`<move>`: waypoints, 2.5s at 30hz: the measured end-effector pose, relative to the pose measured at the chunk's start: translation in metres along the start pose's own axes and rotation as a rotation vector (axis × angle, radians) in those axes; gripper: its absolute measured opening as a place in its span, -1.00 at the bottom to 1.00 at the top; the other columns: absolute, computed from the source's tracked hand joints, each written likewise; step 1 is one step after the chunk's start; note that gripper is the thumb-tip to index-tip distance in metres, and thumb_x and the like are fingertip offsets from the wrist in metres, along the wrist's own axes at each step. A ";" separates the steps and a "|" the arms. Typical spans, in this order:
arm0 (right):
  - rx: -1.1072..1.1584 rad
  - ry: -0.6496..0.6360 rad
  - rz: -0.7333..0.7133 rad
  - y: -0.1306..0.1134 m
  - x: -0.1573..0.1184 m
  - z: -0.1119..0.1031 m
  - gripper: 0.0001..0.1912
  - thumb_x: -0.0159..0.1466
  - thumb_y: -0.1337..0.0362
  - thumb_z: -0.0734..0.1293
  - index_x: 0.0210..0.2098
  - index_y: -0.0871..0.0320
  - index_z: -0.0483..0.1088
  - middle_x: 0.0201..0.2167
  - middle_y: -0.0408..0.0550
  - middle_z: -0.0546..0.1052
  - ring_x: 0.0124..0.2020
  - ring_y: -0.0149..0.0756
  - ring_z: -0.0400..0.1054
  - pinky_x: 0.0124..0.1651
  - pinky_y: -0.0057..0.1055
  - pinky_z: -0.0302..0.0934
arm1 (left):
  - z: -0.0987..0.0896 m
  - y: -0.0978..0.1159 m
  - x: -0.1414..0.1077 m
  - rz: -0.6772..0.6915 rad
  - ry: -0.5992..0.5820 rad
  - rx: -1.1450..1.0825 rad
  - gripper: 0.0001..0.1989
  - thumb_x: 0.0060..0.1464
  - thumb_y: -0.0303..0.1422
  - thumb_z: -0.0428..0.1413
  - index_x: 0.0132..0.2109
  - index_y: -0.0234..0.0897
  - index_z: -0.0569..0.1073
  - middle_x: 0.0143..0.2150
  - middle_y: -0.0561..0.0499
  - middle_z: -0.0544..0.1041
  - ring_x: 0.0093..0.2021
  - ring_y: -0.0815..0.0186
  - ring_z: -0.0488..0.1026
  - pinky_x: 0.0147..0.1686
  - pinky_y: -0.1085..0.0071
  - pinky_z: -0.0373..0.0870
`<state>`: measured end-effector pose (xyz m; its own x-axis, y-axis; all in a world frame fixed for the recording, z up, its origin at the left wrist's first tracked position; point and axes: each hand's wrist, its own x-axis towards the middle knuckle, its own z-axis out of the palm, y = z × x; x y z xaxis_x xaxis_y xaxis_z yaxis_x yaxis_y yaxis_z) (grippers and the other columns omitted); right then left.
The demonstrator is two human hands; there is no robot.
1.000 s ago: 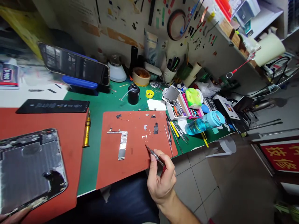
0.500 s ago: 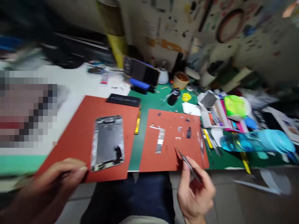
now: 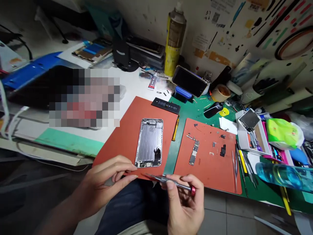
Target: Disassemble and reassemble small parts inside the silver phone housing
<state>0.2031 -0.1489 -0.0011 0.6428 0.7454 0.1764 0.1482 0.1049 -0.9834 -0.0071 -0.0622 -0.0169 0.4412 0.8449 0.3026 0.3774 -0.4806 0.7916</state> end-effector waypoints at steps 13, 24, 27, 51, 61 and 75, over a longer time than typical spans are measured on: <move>0.056 0.048 0.267 -0.016 -0.016 0.031 -0.60 0.32 0.14 0.60 -0.09 0.08 0.35 -0.34 -0.05 0.74 -0.47 -0.23 0.67 -0.34 -0.37 0.63 | -0.003 0.001 0.000 0.008 -0.031 0.010 -0.88 0.42 -0.37 0.19 -0.05 -0.12 0.65 -0.19 0.10 0.67 -0.34 0.45 0.58 -0.27 0.57 0.54; 0.145 -0.001 0.279 -0.004 -0.013 0.022 -0.64 0.29 0.26 0.61 -0.10 0.09 0.38 -0.32 -0.04 0.76 -0.46 -0.23 0.69 -0.34 -0.39 0.64 | -0.004 0.004 0.004 0.009 -0.055 -0.040 -0.86 0.41 -0.46 0.17 -0.10 -0.13 0.60 -0.23 0.13 0.64 -0.25 0.44 0.61 -0.22 0.59 0.48; 0.141 -0.070 0.220 0.002 -0.009 0.016 -0.68 0.32 0.33 0.58 -0.08 0.09 0.39 -0.30 -0.04 0.77 -0.47 -0.21 0.69 -0.34 -0.39 0.64 | -0.003 0.004 0.003 0.009 -0.053 -0.057 -0.85 0.40 -0.50 0.18 -0.10 -0.13 0.58 -0.22 0.16 0.62 -0.24 0.47 0.59 -0.19 0.60 0.45; 0.081 0.020 0.262 -0.004 -0.010 0.019 -0.61 0.23 0.23 0.64 -0.12 0.10 0.40 -0.35 -0.03 0.76 -0.51 -0.20 0.67 -0.37 -0.37 0.62 | 0.000 0.001 0.002 0.093 -0.024 -0.092 -0.86 0.40 -0.55 0.17 -0.11 -0.22 0.54 -0.25 0.12 0.57 -0.24 0.45 0.56 -0.17 0.53 0.43; 0.000 0.091 0.343 -0.023 -0.014 0.031 -0.56 0.23 0.10 0.65 -0.12 0.04 0.38 -0.36 -0.17 0.73 -0.44 -0.26 0.67 -0.29 -0.39 0.61 | 0.001 0.001 0.003 0.118 -0.006 -0.060 -0.84 0.41 -0.56 0.15 -0.13 -0.23 0.54 -0.26 0.11 0.58 -0.25 0.44 0.56 -0.18 0.51 0.44; 0.005 0.153 0.373 -0.025 -0.013 0.035 -0.49 0.13 0.05 0.69 -0.15 0.06 0.39 -0.40 -0.15 0.71 -0.50 -0.28 0.63 -0.31 -0.40 0.58 | 0.002 0.002 0.003 0.117 -0.004 -0.087 -0.84 0.40 -0.58 0.15 -0.13 -0.24 0.53 -0.26 0.11 0.57 -0.25 0.45 0.55 -0.19 0.51 0.44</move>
<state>0.1646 -0.1379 0.0202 0.7562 0.6264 -0.1892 -0.1204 -0.1510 -0.9812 -0.0035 -0.0611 -0.0157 0.4818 0.7831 0.3933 0.2514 -0.5534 0.7940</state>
